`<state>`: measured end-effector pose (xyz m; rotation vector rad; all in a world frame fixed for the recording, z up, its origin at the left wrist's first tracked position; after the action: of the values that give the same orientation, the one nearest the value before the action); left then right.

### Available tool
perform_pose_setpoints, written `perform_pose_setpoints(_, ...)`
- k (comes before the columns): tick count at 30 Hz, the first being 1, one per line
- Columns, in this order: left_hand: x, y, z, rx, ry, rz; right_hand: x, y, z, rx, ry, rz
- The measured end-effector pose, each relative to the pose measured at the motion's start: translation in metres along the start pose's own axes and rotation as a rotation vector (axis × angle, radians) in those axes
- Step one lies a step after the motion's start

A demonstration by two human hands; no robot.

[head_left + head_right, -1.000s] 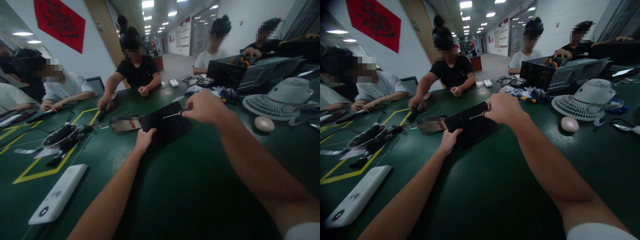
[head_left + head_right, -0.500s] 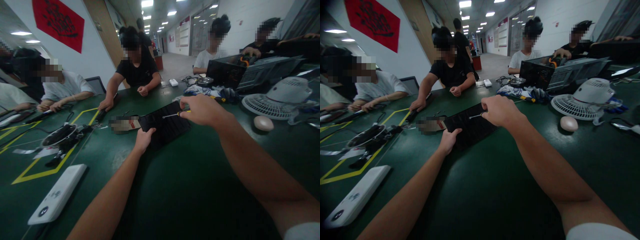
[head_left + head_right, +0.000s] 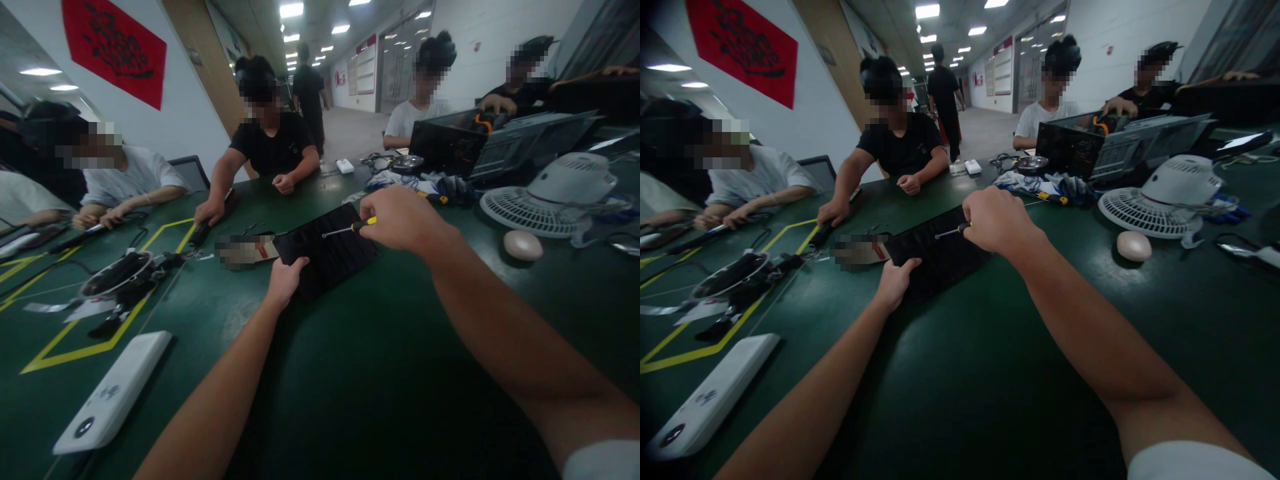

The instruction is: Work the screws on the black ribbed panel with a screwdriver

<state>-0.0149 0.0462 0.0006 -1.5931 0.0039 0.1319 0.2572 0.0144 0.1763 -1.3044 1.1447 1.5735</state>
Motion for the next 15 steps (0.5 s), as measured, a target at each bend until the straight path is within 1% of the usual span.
perform_pose_setpoints(5,0.0006,-0.0025,-0.0017,0.012,-0.004,0.002,-0.0011,-0.0005,-0.0007,0.044,0.002,-0.014)
perform_pose_setpoints(11,-0.0004,-0.0017,-0.0027,0.006,-0.016,0.028,0.0012,0.0000,0.0006,-0.039,0.006,0.012)
perform_pose_setpoints(15,0.0014,-0.0032,-0.0035,-0.006,-0.002,0.004,0.0029,0.0016,0.0014,-0.028,0.026,0.022)
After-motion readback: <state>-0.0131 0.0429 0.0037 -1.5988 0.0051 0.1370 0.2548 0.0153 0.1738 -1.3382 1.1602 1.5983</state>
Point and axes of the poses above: each hand's wrist, its own z-axis towards the middle knuckle, its own x-axis out of the palm, y = z × x, the point moved 5 cm from there along z, towards the middle knuckle, and after that the axes turned 11 degrees about y, right-handed, at the moved point
